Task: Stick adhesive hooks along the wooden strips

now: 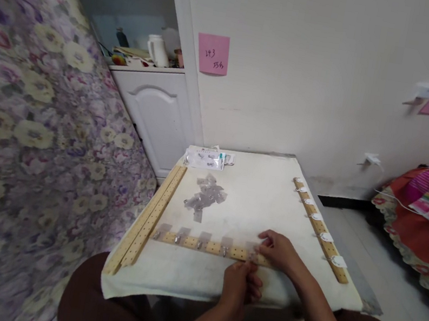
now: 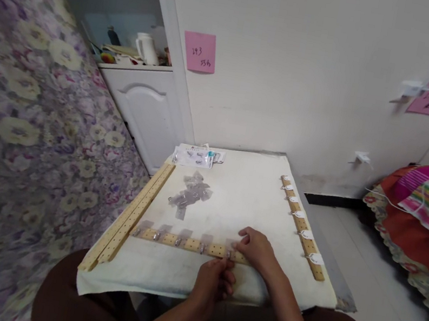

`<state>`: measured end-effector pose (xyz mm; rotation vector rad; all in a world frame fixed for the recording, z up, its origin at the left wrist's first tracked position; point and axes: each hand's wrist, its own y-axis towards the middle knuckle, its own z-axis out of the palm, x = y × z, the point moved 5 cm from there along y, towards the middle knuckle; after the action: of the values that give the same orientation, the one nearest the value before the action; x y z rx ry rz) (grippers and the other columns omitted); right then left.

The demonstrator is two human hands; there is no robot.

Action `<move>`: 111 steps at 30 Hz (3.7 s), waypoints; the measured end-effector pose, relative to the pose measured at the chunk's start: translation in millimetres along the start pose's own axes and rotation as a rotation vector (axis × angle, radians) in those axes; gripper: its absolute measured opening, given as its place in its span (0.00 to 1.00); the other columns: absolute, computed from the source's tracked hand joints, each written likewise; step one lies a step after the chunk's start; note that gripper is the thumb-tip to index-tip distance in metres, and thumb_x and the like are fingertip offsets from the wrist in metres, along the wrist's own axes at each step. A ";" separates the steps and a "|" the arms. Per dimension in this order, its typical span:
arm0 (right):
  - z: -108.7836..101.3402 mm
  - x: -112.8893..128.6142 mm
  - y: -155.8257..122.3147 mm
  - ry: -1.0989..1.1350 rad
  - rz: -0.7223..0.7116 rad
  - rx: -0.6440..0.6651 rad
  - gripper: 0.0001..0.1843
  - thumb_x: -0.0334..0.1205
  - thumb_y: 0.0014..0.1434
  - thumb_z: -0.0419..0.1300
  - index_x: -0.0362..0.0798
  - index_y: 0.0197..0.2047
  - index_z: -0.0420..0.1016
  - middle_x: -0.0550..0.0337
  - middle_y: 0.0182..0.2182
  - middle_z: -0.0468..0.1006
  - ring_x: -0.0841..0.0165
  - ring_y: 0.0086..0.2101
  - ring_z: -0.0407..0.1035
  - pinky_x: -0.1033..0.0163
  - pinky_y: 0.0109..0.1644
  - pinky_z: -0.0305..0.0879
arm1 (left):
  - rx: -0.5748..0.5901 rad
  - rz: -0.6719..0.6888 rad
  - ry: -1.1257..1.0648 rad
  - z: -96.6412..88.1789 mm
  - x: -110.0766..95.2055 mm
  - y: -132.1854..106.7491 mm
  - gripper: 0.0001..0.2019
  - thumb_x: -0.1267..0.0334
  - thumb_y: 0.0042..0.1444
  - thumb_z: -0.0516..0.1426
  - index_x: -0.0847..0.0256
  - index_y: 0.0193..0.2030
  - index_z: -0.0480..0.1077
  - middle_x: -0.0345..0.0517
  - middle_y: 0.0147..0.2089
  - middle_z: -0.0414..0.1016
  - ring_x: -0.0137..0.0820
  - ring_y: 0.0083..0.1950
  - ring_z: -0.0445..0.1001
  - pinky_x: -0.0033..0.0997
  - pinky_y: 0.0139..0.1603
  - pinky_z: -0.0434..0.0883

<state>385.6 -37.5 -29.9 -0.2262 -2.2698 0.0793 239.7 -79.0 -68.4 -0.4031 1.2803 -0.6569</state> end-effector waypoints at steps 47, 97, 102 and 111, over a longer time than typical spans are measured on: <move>-27.1 0.1 0.9 0.037 -0.106 -0.213 0.11 0.44 0.53 0.50 0.50 0.33 0.71 0.61 0.25 0.76 0.66 0.28 0.69 0.64 0.32 0.60 | -0.668 0.525 1.617 -129.6 -176.6 33.9 0.13 0.62 0.55 0.45 0.61 0.33 0.71 0.51 0.38 0.74 0.36 0.38 0.72 0.32 0.35 0.59; -22.2 55.8 -35.5 1.027 -0.067 0.142 0.17 0.48 0.46 0.64 0.48 0.35 0.65 0.70 0.20 0.66 0.78 0.19 0.58 0.69 0.23 0.60 | 0.047 1.704 1.751 14.0 -129.0 -74.9 0.08 0.71 0.57 0.50 0.60 0.29 0.64 0.42 0.28 0.64 0.30 0.31 0.57 0.34 0.34 0.54; -29.3 52.1 -34.7 0.959 -0.130 0.081 0.13 0.43 0.49 0.62 0.47 0.37 0.67 0.70 0.21 0.63 0.77 0.21 0.59 0.69 0.25 0.61 | 0.053 1.672 1.686 14.3 -122.9 -73.9 0.07 0.72 0.57 0.50 0.60 0.30 0.65 0.42 0.28 0.65 0.30 0.31 0.58 0.34 0.33 0.54; -54.3 26.1 -29.4 0.676 -0.164 -0.065 0.16 0.46 0.51 0.58 0.47 0.41 0.73 0.67 0.22 0.62 0.75 0.22 0.59 0.68 0.24 0.62 | 0.110 0.879 0.879 11.5 -109.8 -61.0 0.09 0.58 0.59 0.48 0.58 0.31 0.64 0.38 0.26 0.65 0.26 0.26 0.63 0.26 0.27 0.60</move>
<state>406.1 -62.4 28.9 -0.0796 -1.6094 -0.1401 221.3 -54.5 53.9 0.6116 2.0286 -0.1119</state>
